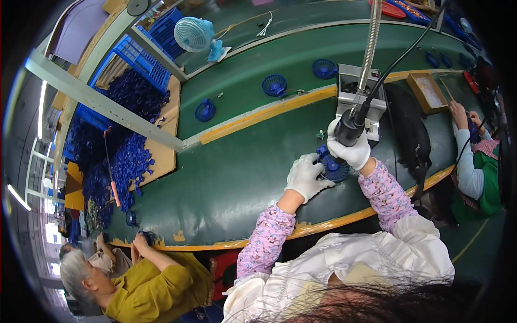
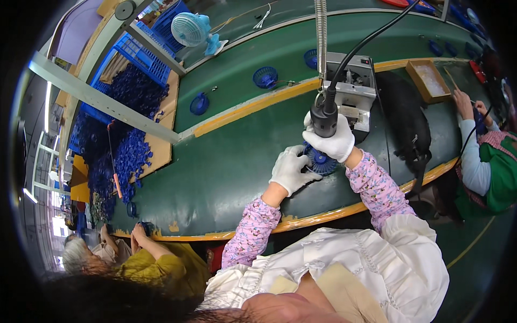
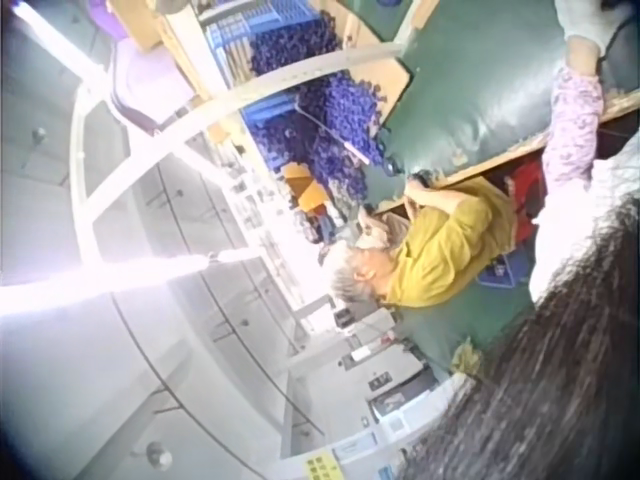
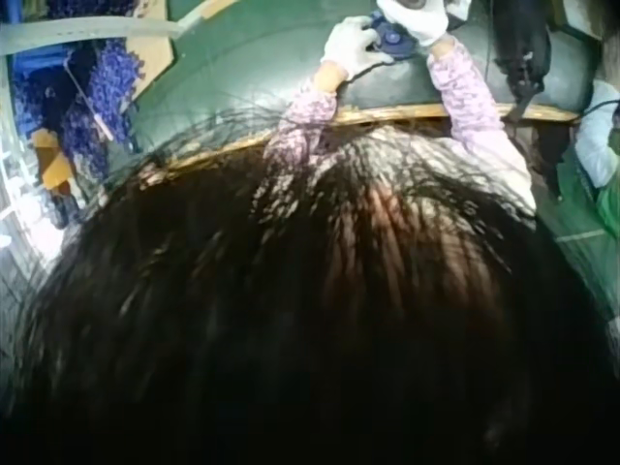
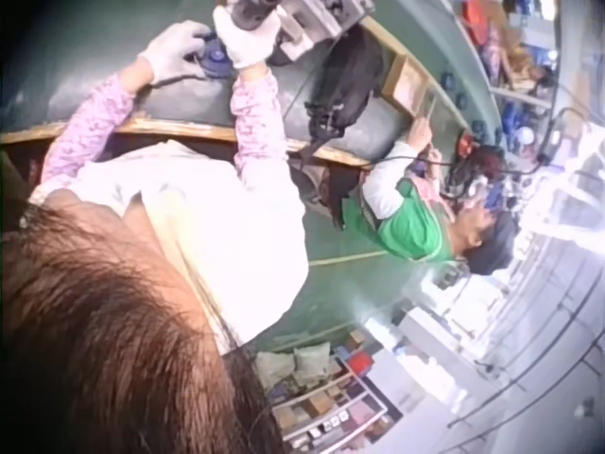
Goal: The person assembles fan grilles by positioning parts and driving screws with a suspended electric screwdriver, then removes their gloves by hand.
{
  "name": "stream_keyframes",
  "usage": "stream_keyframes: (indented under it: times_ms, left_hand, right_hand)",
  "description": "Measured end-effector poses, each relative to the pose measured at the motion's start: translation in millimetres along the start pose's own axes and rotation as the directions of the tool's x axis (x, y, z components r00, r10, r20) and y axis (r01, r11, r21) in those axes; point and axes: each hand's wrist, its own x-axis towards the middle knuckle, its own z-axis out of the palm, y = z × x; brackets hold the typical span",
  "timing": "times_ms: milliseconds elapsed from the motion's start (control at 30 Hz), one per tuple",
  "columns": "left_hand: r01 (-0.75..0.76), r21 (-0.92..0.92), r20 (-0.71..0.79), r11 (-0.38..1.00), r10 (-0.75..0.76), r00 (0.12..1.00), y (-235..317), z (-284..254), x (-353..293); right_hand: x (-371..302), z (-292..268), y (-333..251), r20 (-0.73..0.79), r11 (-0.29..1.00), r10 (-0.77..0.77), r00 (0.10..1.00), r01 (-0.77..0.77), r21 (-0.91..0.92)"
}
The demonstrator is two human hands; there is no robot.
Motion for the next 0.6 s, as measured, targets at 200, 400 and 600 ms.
stream_keyframes:
  times_ms: [200,400,600]
  left_hand:
    - [0.021,-0.002,0.003,1.000,-0.021,1.000,-1.6,-1.7,-1.6]
    - [0.026,-0.005,0.004,1.000,-0.026,1.000,-0.6,0.2,-2.2]
    - [0.000,-0.019,-0.015,1.000,0.000,1.000,-0.7,-0.9,-2.0]
  right_hand:
    - [6.3,-2.3,-48.2,-0.245,0.998,-0.062,0.967,0.062,-0.007]
    - [29.1,-33.5,-49.7,-0.390,0.972,-0.234,0.890,0.221,-0.079]
    - [13.3,-10.4,-48.1,-0.327,0.972,-0.232,0.916,0.206,-0.112]
